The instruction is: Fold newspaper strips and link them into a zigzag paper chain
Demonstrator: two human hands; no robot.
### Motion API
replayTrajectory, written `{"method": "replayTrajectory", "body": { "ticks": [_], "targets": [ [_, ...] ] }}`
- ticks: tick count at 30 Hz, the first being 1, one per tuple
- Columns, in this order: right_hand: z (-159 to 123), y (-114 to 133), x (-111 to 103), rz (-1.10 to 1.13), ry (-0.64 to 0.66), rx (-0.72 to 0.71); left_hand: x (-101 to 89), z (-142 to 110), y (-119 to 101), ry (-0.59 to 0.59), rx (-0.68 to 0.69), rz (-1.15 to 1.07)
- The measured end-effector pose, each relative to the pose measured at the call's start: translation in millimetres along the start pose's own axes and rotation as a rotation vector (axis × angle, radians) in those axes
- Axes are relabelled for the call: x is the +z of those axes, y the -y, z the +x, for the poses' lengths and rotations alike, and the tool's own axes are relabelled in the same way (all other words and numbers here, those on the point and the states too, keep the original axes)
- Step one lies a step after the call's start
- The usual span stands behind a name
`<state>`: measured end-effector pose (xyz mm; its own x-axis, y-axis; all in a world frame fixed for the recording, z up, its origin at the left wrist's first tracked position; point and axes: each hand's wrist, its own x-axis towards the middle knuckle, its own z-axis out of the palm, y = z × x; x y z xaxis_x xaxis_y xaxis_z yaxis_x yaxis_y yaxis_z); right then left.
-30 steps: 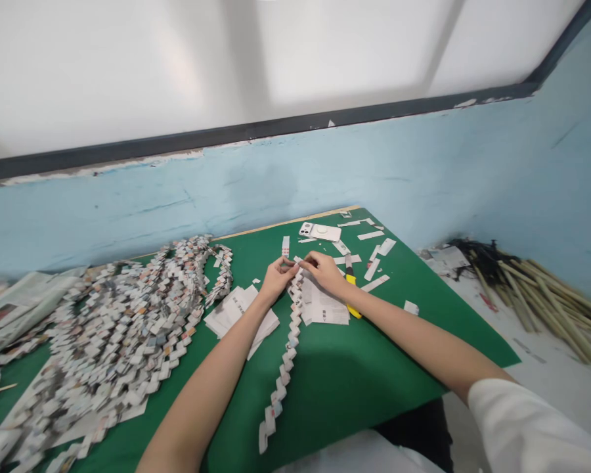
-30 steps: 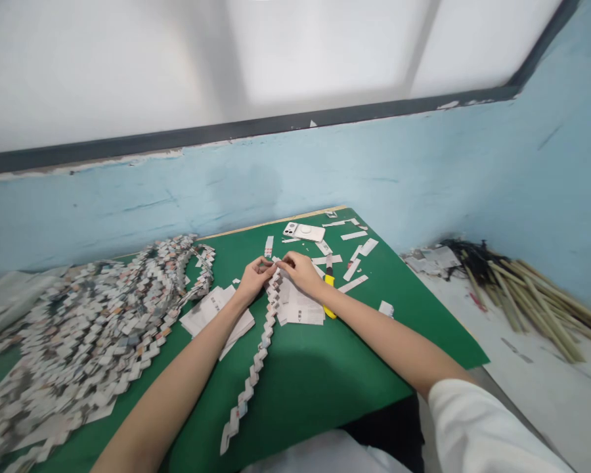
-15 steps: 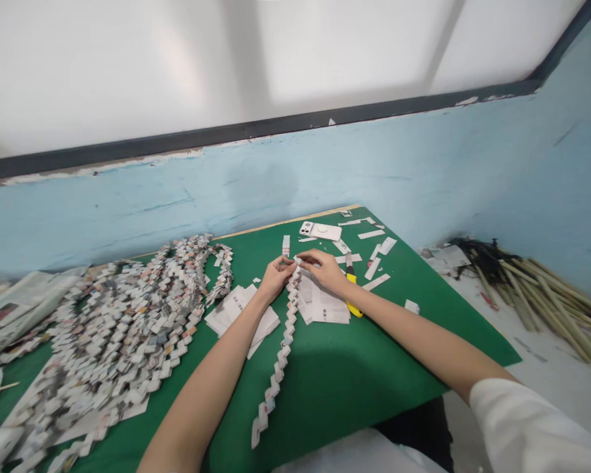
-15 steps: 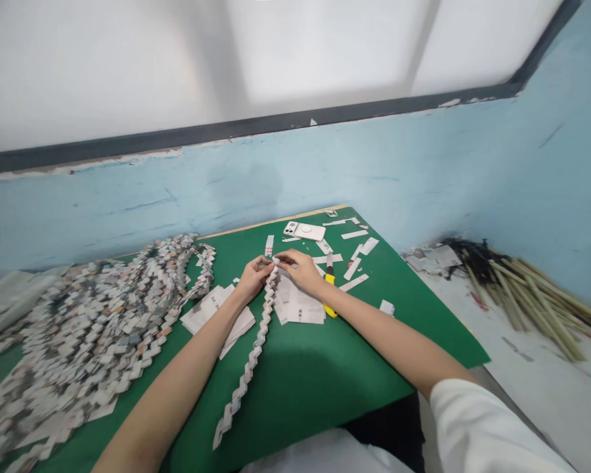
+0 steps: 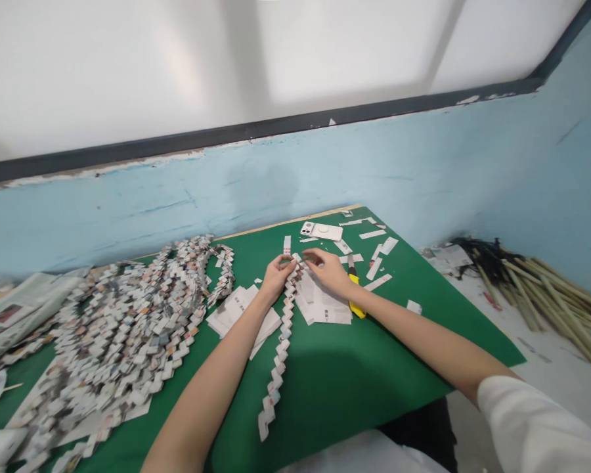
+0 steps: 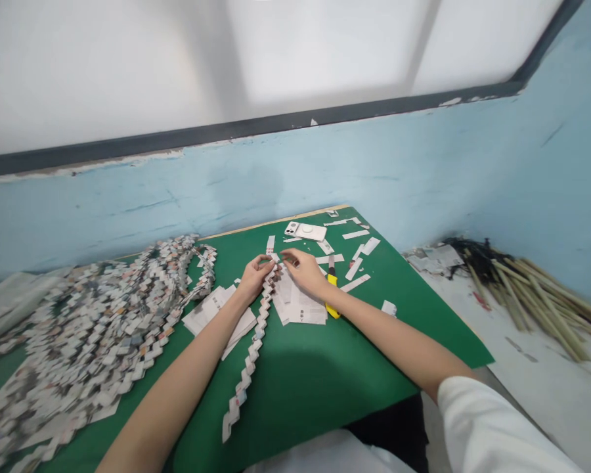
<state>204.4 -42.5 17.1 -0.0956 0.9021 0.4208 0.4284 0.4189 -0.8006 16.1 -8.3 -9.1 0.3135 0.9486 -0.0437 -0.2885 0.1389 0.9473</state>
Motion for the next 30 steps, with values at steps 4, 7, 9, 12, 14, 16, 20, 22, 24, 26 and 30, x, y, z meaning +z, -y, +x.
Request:
{"method": "replayTrajectory", "body": {
  "ticks": [4,7,9,12,14,16,20,22,24,26,30],
  "targets": [
    [10.8,-6.0,-30.7,-0.272,0.251,0.11,-1.0,2.7,1.2,-0.106,0.045,-0.016],
    [13.6,-14.4,-51.3,-0.399,0.471,0.155,-2.0,3.2,0.9,-0.111,0.047,-0.016],
    [12.4,-18.9,-57.1,-0.407,0.553,0.189,-2.5,3.3,0.8,-0.107,0.044,-0.01],
    [10.0,-21.4,-56.5,-0.395,0.588,0.2,-2.8,3.1,0.6,-0.107,0.047,0.003],
    [9.4,-20.7,-53.9,-0.363,0.606,0.212,-2.5,2.8,0.3,-0.108,0.046,0.01],
    [9.6,-19.5,-52.1,-0.318,0.621,0.229,-2.3,2.6,0.0,-0.11,0.042,0.008],
    [10.7,-19.9,-51.9,-0.333,0.553,0.185,-2.7,3.0,0.4,-0.109,0.033,-0.023],
    [11.0,-21.9,-52.3,-0.369,0.549,0.176,-3.3,3.4,1.0,-0.105,0.031,-0.03],
    [11.0,-24.4,-52.4,-0.384,0.566,0.198,-3.9,3.8,1.7,-0.103,0.032,-0.029],
    [10.6,-26.8,-52.0,-0.381,0.57,0.219,-4.2,3.9,2.2,-0.104,0.034,-0.024],
    [9.1,-31.4,-50.5,-0.365,0.559,0.203,-4.0,3.6,2.4,-0.102,0.033,-0.015]
  ]
}}
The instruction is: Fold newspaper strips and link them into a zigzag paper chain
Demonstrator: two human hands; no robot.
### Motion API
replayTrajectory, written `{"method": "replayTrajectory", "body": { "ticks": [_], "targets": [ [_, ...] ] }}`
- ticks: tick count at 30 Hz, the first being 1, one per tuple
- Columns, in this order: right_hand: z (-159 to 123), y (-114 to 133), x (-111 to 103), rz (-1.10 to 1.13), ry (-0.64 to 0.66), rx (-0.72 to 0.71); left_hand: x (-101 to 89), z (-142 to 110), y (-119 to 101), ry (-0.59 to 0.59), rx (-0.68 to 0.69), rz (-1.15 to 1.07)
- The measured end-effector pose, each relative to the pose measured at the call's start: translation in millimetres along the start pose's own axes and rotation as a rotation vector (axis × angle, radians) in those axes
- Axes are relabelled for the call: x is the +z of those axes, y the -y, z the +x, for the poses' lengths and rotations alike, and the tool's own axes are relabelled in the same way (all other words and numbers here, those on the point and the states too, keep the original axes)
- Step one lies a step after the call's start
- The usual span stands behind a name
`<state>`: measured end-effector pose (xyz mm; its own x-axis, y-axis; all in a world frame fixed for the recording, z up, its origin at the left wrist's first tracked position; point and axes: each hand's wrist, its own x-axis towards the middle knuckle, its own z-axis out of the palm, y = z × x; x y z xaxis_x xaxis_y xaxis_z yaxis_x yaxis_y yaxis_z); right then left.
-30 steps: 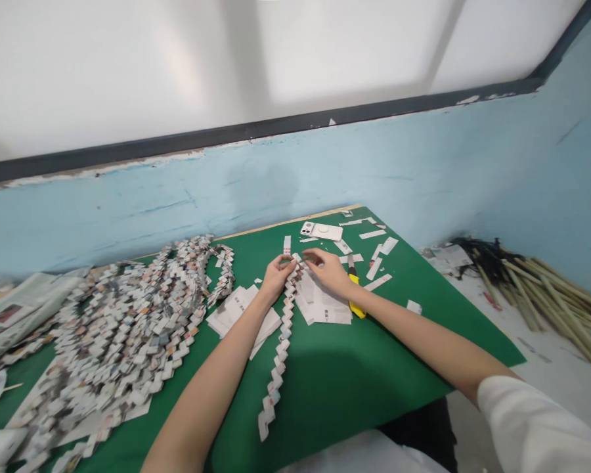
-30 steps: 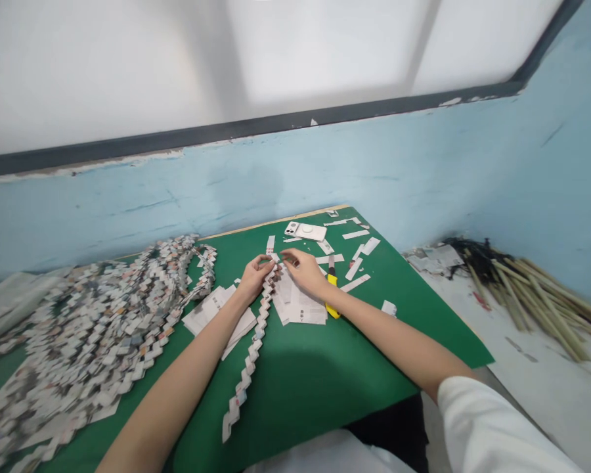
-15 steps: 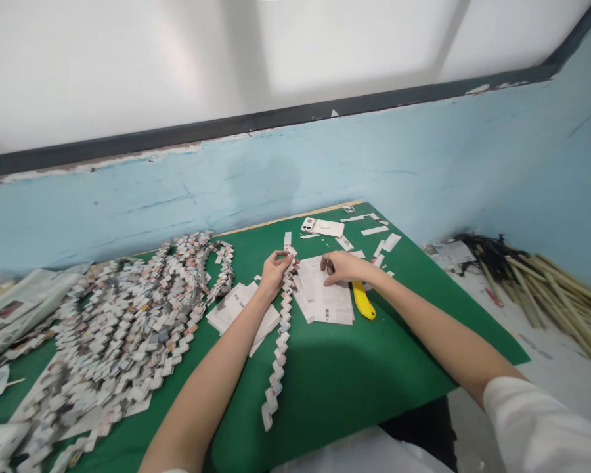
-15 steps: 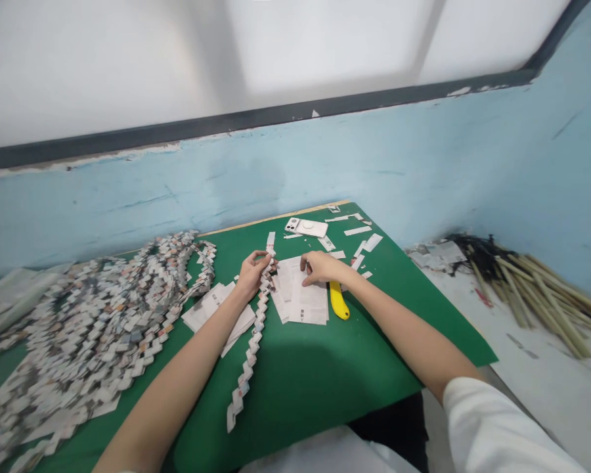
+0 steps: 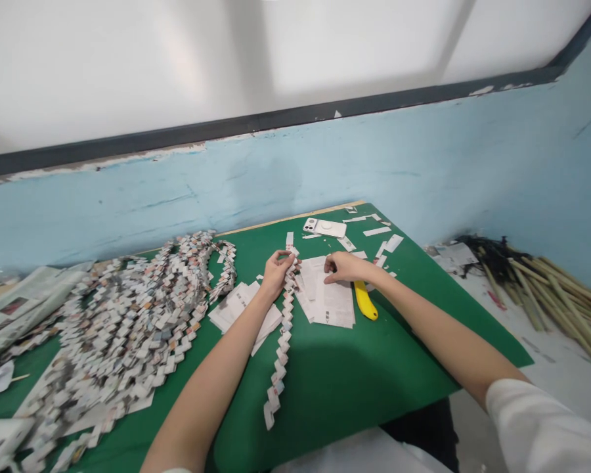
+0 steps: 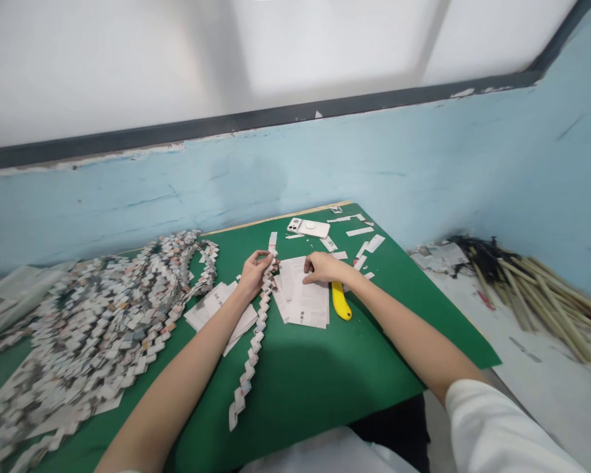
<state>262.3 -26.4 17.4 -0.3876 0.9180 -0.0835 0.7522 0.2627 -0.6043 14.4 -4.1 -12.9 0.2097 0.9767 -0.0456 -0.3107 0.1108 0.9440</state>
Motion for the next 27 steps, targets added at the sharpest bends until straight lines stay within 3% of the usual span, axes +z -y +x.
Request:
{"method": "replayTrajectory", "body": {
  "ticks": [8,13,17,22,24,27],
  "targets": [
    [0.3,3.6,-1.8,0.056,0.029,-0.024,1.6,-2.0,-2.9,-0.008,-0.006,0.001],
    [1.2,9.8,-13.2,0.277,-0.21,0.0,2.1,-2.6,-3.3,-0.024,0.021,-0.006],
    [2.4,0.8,-22.5,0.491,-0.355,0.077,1.4,-2.3,-3.7,-0.046,0.026,-0.03],
    [8.5,-13.9,-26.5,0.591,-0.847,0.124,-0.1,-0.8,0.3,-0.122,0.097,0.042],
    [10.2,-13.5,-24.5,0.617,-0.874,0.096,-0.1,-0.2,2.7,-0.163,0.172,0.122],
    [10.3,-5.5,-17.1,0.642,-0.755,0.078,0.5,-0.4,3.6,-0.212,0.282,0.193]
  ]
}}
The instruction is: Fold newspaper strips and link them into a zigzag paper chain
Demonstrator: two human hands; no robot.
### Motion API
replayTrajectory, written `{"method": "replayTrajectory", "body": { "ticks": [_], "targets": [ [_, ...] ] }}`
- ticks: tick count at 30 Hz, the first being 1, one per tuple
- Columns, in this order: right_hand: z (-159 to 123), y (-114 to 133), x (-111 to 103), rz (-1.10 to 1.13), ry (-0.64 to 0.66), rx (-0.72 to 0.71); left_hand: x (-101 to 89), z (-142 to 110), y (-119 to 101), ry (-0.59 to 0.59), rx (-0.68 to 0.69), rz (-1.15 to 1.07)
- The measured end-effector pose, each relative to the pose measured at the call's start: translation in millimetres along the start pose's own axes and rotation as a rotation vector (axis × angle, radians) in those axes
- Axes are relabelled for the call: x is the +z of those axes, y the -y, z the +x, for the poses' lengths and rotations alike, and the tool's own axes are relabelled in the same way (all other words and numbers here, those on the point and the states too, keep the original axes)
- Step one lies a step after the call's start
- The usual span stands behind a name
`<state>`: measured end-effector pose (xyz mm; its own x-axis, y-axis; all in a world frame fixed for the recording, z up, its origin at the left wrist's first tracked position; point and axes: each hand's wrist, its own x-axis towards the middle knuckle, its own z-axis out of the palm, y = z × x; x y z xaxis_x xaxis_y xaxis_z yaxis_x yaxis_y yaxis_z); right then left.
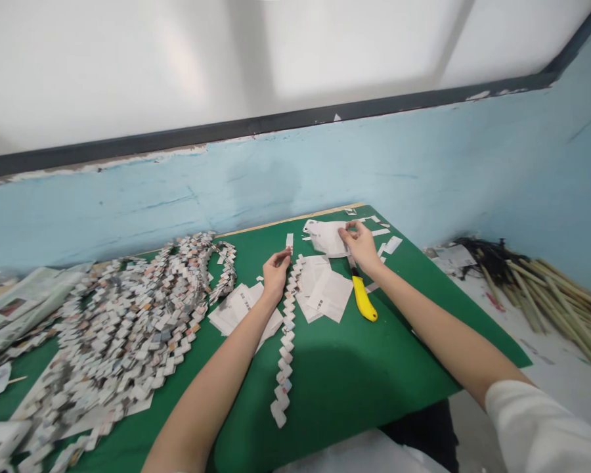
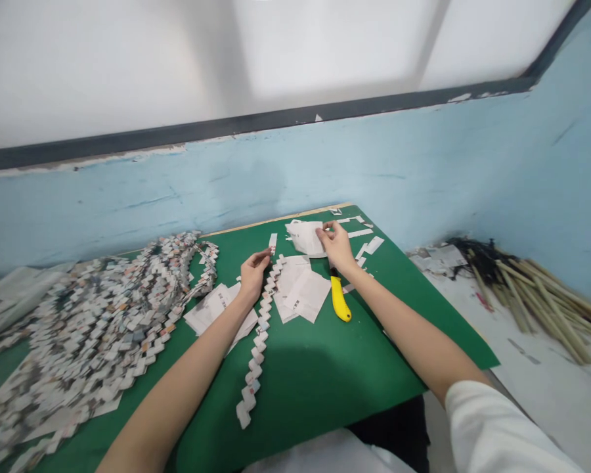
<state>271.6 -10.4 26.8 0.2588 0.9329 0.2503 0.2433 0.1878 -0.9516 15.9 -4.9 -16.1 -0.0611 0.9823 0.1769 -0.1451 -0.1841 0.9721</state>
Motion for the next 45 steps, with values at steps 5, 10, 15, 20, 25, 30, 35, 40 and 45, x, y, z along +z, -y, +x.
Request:
{"method": "replayTrajectory", "body": {
  "ticks": [5,10,15,20,25,30,35,40,45],
  "targets": [
    [-13.4,1.3,15.9,0.026,0.109,-0.03,2.1,-2.9,-8.1,0.038,0.054,0.038],
    [-18.1,-5.9,22.9,0.027,0.202,-0.015,8.9,-11.7,-12.4,0.197,0.03,-0.042],
    [-22.7,-6.0,26.3,0.024,0.18,0.029,9.8,-16.2,-10.0,0.265,-0.121,-0.044],
    [-28.0,-0.2,30.1,0.153,0.293,0.061,5.3,-12.2,-12.4,0.225,-0.165,-0.118],
    [-30.8,0.5,32.8,0.283,0.229,0.057,1.8,-7.7,-13.9,0.223,-0.189,-0.154],
    [-29.0,-5.7,36.1,0.38,0.278,0.026,-0.8,-6.9,-16.5,0.239,-0.212,-0.242],
    [-26.7,-10.0,36.4,0.405,0.274,0.006,3.2,-12.2,-20.8,0.387,-0.212,-0.177],
    [-26.0,-11.9,36.7,0.466,0.278,0.017,7.4,-15.7,-20.8,0.435,-0.186,-0.027],
    [-26.7,-12.8,38.8,0.444,0.295,0.053,6.6,-14.0,-19.5,0.411,-0.152,-0.063]
  ]
}}
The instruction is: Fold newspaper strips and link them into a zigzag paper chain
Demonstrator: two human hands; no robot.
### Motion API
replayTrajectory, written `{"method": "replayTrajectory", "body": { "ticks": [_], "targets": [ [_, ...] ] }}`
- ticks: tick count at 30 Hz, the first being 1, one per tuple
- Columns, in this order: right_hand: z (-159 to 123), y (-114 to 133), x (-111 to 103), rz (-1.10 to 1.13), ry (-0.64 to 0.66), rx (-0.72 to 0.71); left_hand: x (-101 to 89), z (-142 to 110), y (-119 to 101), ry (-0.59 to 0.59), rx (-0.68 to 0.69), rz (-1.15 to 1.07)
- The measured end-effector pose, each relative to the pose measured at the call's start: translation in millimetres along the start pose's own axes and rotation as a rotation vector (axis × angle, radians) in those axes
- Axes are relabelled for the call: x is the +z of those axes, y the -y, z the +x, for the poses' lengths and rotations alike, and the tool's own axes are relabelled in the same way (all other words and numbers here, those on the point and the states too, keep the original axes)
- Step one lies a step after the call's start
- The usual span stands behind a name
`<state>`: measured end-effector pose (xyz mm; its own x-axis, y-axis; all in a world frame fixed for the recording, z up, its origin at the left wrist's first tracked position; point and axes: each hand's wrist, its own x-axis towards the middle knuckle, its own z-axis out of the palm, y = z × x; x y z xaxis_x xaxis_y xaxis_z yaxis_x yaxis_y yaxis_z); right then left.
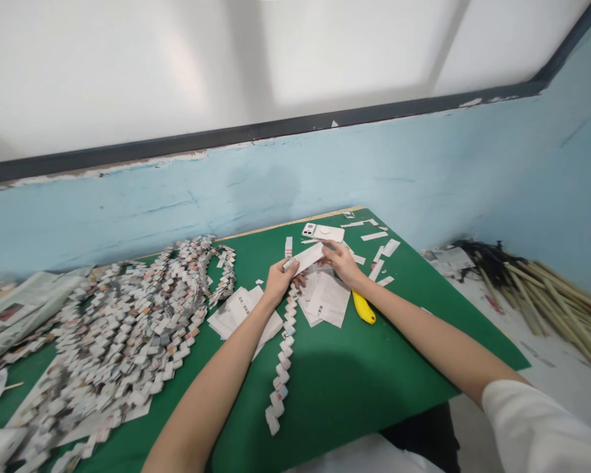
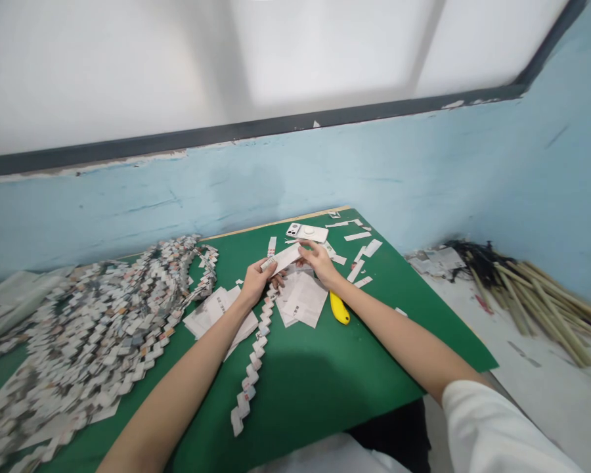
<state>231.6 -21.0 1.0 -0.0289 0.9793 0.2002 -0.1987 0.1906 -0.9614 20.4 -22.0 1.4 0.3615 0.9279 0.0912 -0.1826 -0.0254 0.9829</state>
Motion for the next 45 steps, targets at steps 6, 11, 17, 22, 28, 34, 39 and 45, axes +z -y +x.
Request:
{"method": "replayTrajectory", "body": {
  "ticks": [6,11,17,22,28,34,39,45],
  "targets": [
    [-3.3,7.7,2.5,-0.171,-0.017,0.024,-0.3,-0.7,-1.9,0.02,-0.018,0.02],
    [-2.3,5.7,1.2,-0.167,-0.023,0.008,-2.3,0.6,-0.7,0.022,-0.017,0.018],
    [-0.1,1.6,1.6,-0.074,-0.022,0.059,-1.4,1.4,0.0,0.066,-0.031,0.033],
    [-3.4,7.3,4.6,-0.212,-0.101,0.039,1.8,1.1,-1.8,0.116,-0.052,0.091],
    [-5.0,10.4,5.7,-0.287,-0.128,0.002,2.6,-0.2,-3.5,0.114,-0.056,0.077],
    [-5.9,13.2,6.6,-0.321,-0.139,0.024,0.6,1.8,1.4,0.072,-0.077,0.031],
    [-6.2,10.9,5.2,-0.312,-0.124,0.012,-1.3,3.0,4.9,0.064,-0.078,-0.01],
    [-6.4,9.4,4.3,-0.29,-0.103,0.003,-0.5,2.5,3.6,0.057,-0.072,-0.012]
  ]
}}
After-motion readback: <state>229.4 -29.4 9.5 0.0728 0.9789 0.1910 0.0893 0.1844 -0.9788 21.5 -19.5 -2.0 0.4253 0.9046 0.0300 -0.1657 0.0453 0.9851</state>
